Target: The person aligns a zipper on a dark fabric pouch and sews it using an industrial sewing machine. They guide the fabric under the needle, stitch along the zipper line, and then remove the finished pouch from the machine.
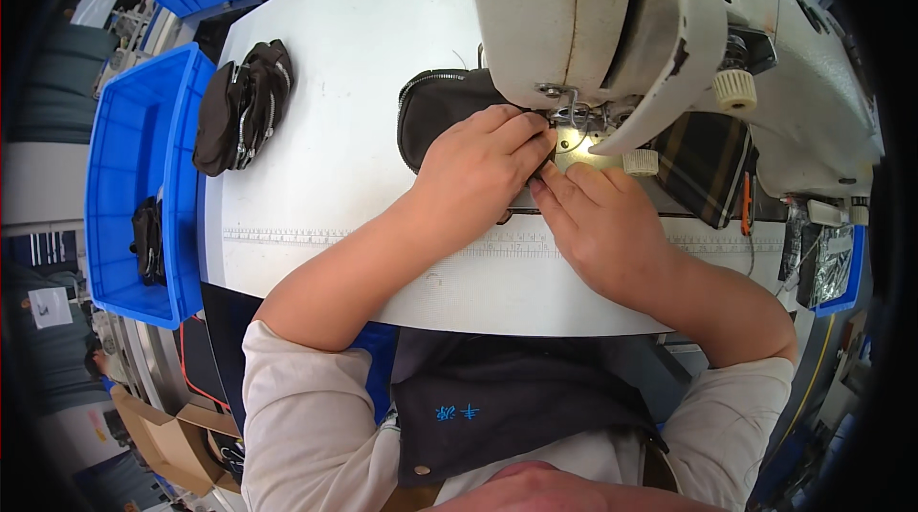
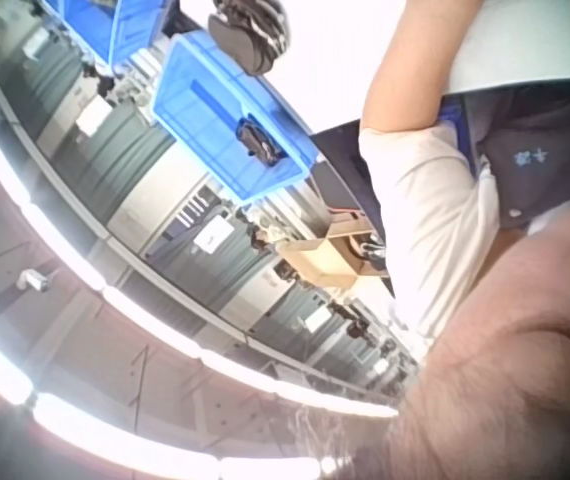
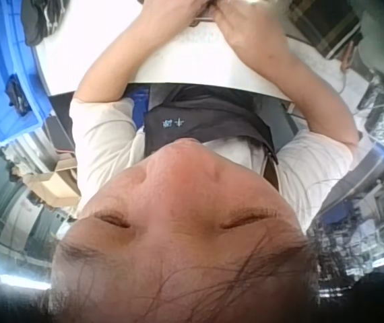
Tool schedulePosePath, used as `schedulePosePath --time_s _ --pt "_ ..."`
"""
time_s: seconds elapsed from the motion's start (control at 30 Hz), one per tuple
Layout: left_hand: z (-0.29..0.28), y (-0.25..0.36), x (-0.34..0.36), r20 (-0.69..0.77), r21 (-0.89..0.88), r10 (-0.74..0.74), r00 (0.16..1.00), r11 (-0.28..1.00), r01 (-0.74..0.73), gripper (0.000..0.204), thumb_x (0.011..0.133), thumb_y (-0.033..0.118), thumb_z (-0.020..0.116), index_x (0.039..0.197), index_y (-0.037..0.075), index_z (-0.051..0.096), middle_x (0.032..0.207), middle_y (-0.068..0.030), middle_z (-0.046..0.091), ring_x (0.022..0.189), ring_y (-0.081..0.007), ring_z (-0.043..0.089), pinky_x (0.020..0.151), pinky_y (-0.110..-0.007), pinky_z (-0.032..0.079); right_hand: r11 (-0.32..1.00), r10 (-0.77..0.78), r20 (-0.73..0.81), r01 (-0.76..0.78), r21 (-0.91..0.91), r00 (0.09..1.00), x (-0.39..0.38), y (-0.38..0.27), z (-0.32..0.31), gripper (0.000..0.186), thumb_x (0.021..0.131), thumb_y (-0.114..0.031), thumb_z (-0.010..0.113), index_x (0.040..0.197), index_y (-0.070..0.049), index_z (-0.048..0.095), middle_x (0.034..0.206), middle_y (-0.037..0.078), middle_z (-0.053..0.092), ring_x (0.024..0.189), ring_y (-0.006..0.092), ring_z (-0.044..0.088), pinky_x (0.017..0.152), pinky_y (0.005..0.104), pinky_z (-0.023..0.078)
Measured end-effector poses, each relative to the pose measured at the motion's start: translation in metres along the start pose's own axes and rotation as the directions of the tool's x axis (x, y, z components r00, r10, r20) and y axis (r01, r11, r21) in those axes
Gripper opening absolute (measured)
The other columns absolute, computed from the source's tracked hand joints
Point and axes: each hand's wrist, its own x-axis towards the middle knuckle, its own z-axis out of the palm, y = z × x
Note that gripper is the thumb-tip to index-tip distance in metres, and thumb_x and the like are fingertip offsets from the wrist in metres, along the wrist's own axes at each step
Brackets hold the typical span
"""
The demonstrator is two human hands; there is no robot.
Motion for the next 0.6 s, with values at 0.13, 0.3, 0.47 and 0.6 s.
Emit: schedulePosePath --time_s 0.13,0.3,0.47,0.6 --pt "-0.010 0.001 0.001 0.096 -0.158 -0.099 0.990 0.981 0.114 0.036 0.083 0.009 0.071 0.119 0.005 0.075 0.123 -0.0069 0.067 0.115 -0.0259 0.065 0.093 -0.036 0.057 0.999 0.028 0.011 -0.028 0.029 1.000 0.000 0.003 -0.002 0.037 0.081 -0.010 0.069 0.113 0.008 0.072 0.112 0.019 0.072 0.101 0.0256 0.065 0.075 0.0365 0.052" --pt "-0.027 -0.015 0.000 0.205 -0.339 -0.091 0.975 0.928 0.158 0.034 0.090 0.011 0.070 0.124 0.005 0.073 0.132 -0.0112 0.065 0.121 -0.0309 0.063 0.098 -0.039 0.056 0.999 0.038 0.026 -0.038 0.032 0.999 -0.001 0.001 -0.006 0.038 0.081 -0.009 0.067 0.114 0.008 0.072 0.112 0.018 0.072 0.102 0.0259 0.066 0.079 0.0368 0.052" --pt "-0.024 -0.016 0.004 0.150 -0.277 -0.055 0.987 0.956 0.095 0.023 0.094 0.010 0.070 0.117 0.006 0.073 0.122 -0.0112 0.066 0.111 -0.0305 0.064 0.092 -0.041 0.056 1.000 0.028 0.003 -0.028 0.015 1.000 -0.002 0.001 -0.004 0.037 0.082 -0.009 0.067 0.114 0.008 0.072 0.112 0.017 0.072 0.100 0.0252 0.065 0.081 0.0365 0.051" --pt "-0.019 -0.015 0.003 0.160 -0.260 -0.092 0.983 0.957 0.132 0.021 0.093 0.011 0.072 0.114 0.009 0.071 0.114 -0.0066 0.067 0.104 -0.0286 0.064 0.085 -0.040 0.057 1.000 0.024 0.008 -0.024 0.007 1.000 -0.001 0.001 -0.003 0.036 0.082 -0.009 0.067 0.113 0.008 0.072 0.111 0.017 0.072 0.099 0.0253 0.065 0.080 0.0367 0.051"
